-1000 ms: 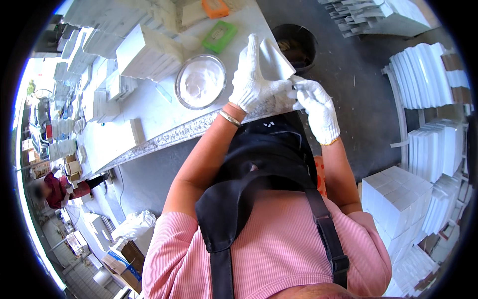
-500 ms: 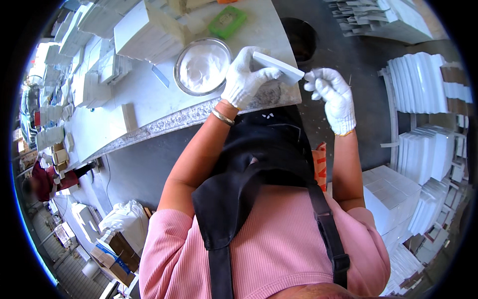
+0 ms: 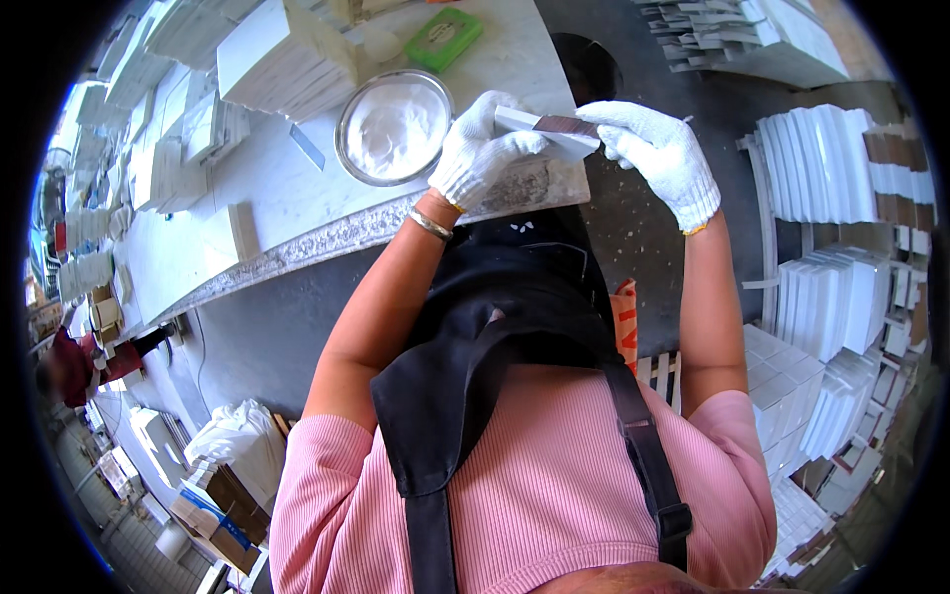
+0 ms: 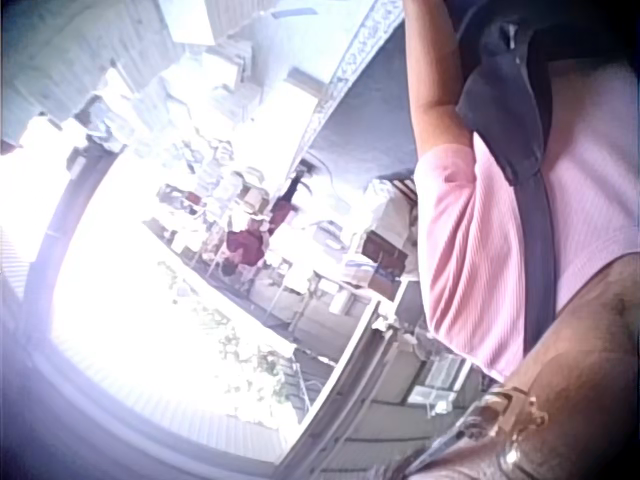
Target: The person uses a metal scraper to shave and smooth the edges of a white rectangular stone block. They then use a green sanding block to rub the surface of the stone. The person repeats this process on multiple stone blocks, placing finished pieces on a nearby stack.
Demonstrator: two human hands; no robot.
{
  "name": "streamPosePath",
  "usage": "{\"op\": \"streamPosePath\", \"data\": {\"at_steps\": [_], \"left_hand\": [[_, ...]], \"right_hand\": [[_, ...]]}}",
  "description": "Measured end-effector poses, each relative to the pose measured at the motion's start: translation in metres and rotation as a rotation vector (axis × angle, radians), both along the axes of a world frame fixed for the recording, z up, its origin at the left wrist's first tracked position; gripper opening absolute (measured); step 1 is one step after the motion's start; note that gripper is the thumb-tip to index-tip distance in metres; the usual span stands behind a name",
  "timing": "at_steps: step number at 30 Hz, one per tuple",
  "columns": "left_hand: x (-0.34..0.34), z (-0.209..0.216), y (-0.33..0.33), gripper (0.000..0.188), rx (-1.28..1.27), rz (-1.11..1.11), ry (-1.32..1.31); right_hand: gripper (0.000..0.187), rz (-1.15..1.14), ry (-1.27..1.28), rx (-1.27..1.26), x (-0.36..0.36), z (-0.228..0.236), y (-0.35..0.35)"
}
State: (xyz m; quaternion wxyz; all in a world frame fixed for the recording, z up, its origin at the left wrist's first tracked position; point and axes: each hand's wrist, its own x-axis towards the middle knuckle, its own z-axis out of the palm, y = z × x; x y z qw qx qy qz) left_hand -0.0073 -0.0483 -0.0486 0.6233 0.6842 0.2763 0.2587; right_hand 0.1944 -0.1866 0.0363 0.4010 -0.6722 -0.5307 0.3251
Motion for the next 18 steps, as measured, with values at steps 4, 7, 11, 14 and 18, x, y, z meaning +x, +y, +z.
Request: {"op": "streamPosePath", "data": {"at_steps": [4,7,11,14,18], "left_hand": [[0.000,-0.003,0.001,0.042,0.031,0.009,-0.020],[0.000,-0.008,0.000,0.042,0.047,0.017,-0.063],[0.001,-0.007,-0.002,0.038,0.074,0.045,-0.069],[0.002,0.001,-0.006,0.034,0.058,0.034,-0.021],[0.004,-0.011,-0.007,0.035,0.061,0.101,-0.115]], "right_hand": [[0.027,0.027,-0.010,0.026,0.002,-0.003,0.002],[0.027,-0.012,0.004,-0.064,-0.002,0.002,0.001],[0.027,-0.115,-0.031,-0.020,-0.012,-0.002,-0.008],[0.026,-0.224,0.017,-0.008,-0.031,-0.006,-0.010],[0.034,-0.187,-0.195,0.246,-0.056,-0.022,-0.014]]}}
